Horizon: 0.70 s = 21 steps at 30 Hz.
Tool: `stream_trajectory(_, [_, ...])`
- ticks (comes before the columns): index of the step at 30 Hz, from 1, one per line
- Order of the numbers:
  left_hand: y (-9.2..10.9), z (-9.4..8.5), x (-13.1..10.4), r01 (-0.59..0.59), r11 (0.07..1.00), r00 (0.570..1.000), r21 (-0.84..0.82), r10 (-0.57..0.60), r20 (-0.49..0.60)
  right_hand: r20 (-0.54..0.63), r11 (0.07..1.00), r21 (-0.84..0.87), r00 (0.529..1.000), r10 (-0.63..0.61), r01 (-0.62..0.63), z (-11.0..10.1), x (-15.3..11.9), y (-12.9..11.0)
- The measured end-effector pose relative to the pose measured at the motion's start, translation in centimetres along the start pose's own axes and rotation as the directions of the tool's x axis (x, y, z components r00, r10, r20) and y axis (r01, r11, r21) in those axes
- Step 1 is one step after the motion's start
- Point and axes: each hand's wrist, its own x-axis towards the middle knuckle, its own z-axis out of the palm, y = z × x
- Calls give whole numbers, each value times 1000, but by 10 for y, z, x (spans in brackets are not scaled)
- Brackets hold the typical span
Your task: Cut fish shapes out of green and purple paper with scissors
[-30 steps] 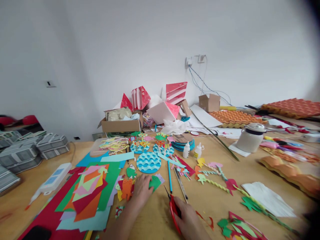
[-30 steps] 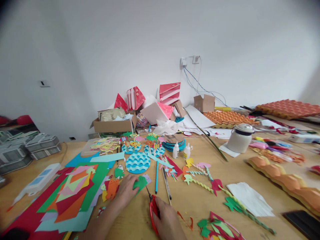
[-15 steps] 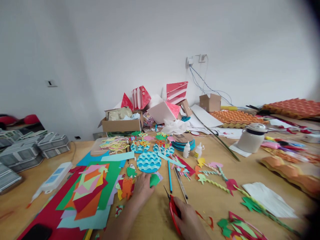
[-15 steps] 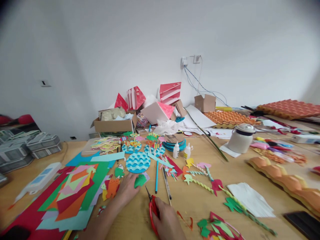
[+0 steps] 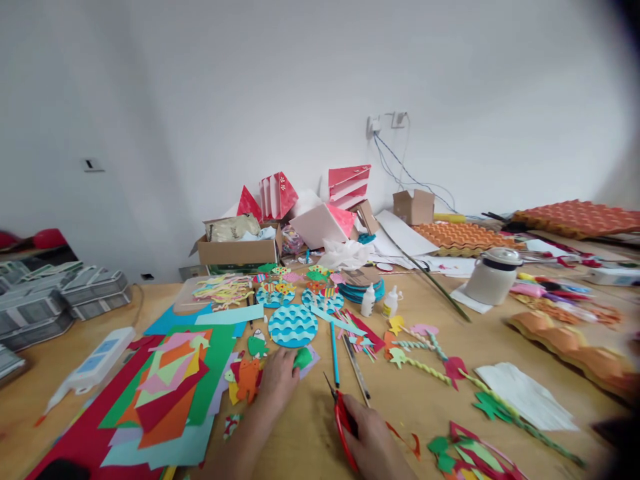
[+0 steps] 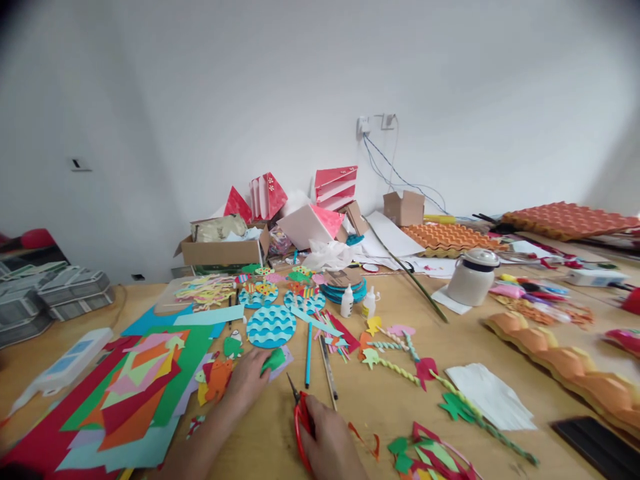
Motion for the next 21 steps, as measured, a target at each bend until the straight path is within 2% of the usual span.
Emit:
stream_trajectory(4, [-5,2,0,-43,998,997,-56,39,-72,1,1000,3,1000,7,-7,-2,-1,0])
stream_trajectory(9, [-11,2,0,-45,995,994,-88,36,-105,17,1000,18,1000,14,-14,-4,-3,0])
stream_trajectory(21, [-6,-2,-5,-119,992,993,-28,118,-30,47,999,11,998,39,-40,-9,-3,-7])
